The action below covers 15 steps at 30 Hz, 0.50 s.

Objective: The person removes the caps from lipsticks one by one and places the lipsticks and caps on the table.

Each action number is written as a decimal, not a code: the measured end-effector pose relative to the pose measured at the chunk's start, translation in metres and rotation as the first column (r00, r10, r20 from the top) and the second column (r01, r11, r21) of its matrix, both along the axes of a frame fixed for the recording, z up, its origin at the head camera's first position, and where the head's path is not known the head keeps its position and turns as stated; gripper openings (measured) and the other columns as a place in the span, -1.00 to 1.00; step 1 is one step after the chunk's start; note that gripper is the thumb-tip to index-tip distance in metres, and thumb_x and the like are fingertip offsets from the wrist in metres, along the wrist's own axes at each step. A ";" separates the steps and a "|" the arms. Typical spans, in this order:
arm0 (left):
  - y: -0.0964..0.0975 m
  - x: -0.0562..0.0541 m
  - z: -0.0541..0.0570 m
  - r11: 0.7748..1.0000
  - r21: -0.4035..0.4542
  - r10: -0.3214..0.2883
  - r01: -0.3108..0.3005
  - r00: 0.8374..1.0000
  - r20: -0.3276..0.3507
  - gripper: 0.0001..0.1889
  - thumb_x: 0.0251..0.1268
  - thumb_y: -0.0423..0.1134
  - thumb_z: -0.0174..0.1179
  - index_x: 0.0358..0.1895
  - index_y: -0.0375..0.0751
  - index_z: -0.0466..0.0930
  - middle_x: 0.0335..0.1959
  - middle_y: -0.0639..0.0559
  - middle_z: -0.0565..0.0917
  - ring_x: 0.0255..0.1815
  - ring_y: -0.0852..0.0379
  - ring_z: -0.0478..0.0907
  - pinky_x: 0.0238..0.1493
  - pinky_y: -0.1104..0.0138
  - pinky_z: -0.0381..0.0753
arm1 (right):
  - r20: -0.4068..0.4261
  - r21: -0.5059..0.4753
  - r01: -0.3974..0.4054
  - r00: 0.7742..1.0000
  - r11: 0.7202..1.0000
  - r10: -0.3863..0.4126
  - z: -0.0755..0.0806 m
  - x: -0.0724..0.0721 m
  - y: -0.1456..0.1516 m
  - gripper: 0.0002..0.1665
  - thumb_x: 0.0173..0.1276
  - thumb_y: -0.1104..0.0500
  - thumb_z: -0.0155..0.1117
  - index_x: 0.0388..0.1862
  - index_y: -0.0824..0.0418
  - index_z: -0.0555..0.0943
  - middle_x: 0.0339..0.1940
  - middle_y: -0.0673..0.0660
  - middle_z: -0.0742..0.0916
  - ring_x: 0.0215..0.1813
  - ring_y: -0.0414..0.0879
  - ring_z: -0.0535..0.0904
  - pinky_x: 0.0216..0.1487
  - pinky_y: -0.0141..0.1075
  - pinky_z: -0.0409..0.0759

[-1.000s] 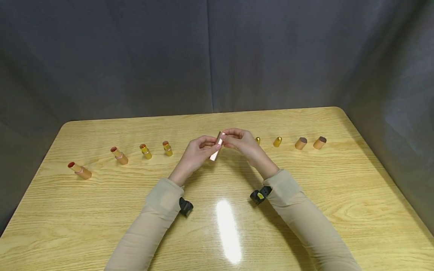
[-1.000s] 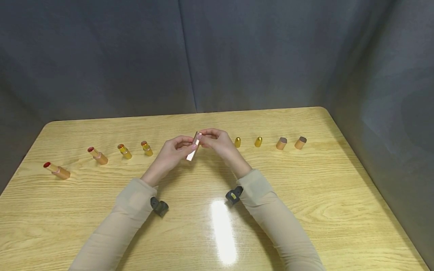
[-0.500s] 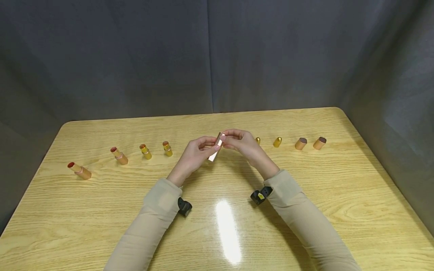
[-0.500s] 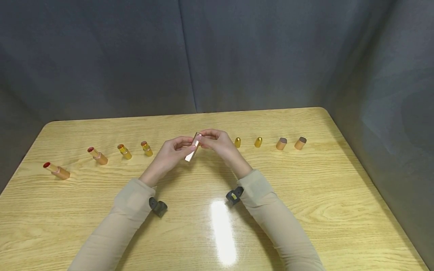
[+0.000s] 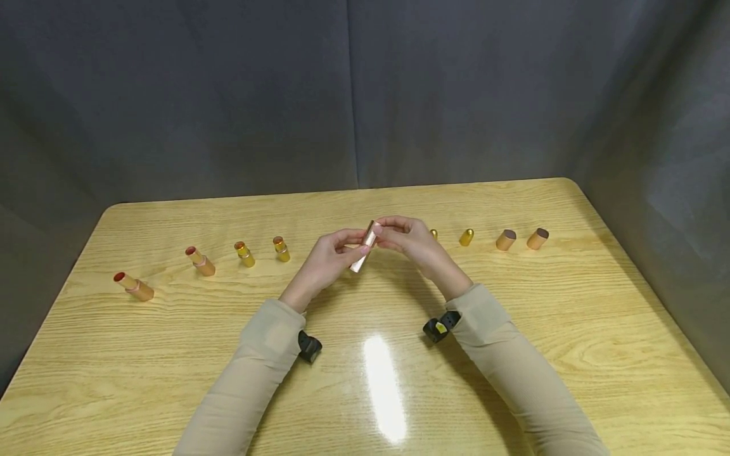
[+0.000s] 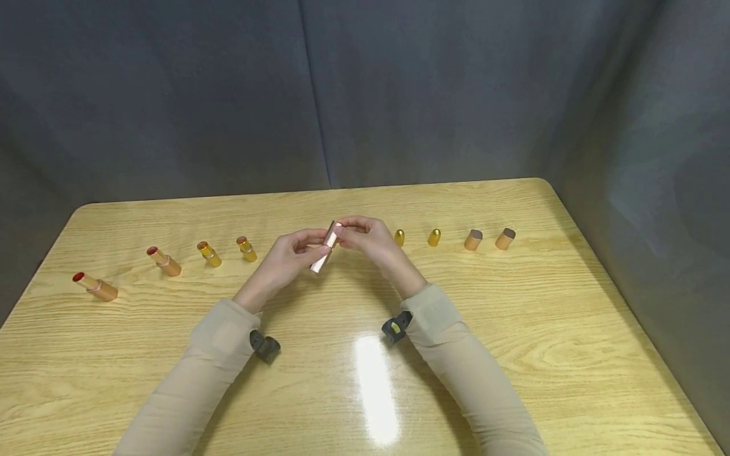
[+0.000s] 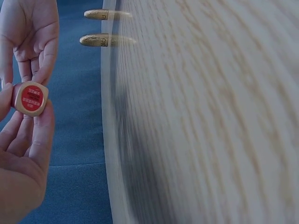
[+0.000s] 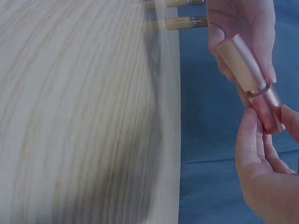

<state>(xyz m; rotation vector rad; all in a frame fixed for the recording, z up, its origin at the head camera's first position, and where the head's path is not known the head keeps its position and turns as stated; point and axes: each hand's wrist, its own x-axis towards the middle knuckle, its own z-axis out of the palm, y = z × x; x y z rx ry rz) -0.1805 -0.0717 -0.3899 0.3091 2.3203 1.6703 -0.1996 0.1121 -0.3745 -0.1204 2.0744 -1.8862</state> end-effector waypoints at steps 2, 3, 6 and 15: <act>0.000 0.000 0.000 1.000 -0.002 -0.006 0.006 1.000 -0.002 -0.56 0.39 -0.18 0.13 0.27 -0.22 0.43 0.17 -0.18 0.56 0.01 -0.05 0.59 -0.17 0.40 0.57 | 0.005 -0.008 0.006 1.000 1.000 -0.006 0.000 0.000 0.000 -0.54 0.43 0.24 0.12 0.22 0.47 0.41 0.04 0.17 0.59 -0.15 -0.31 0.62 0.12 -0.37 0.60; -0.001 0.000 0.000 1.000 -0.002 -0.006 0.006 1.000 -0.002 -0.56 0.39 -0.18 0.14 0.27 -0.21 0.44 0.17 -0.17 0.56 0.01 -0.04 0.59 -0.18 0.40 0.56 | 0.005 -0.008 0.005 1.000 1.000 -0.005 0.001 0.000 0.001 -0.53 0.43 0.24 0.11 0.23 0.47 0.41 0.04 0.17 0.59 -0.15 -0.31 0.61 0.12 -0.37 0.60; -0.001 0.001 0.001 1.000 -0.001 -0.011 0.011 1.000 -0.003 -0.56 0.38 -0.18 0.14 0.28 -0.18 0.43 0.18 -0.16 0.56 -0.01 -0.03 0.59 -0.17 0.37 0.57 | 0.011 -0.014 0.013 1.000 1.000 -0.012 0.002 0.000 0.000 -0.52 0.43 0.25 0.11 0.24 0.47 0.40 0.05 0.17 0.59 -0.14 -0.32 0.61 0.13 -0.36 0.60; -0.003 0.002 0.002 1.000 0.014 -0.025 0.025 1.000 -0.004 -0.55 0.38 -0.18 0.14 0.31 -0.13 0.42 0.20 -0.14 0.55 -0.09 0.05 0.58 -0.12 0.19 0.58 | 0.015 -0.033 0.030 0.999 0.999 -0.030 0.004 0.000 0.000 -0.49 0.44 0.22 0.11 0.27 0.46 0.37 0.14 0.23 0.55 -0.11 -0.30 0.59 0.11 -0.41 0.60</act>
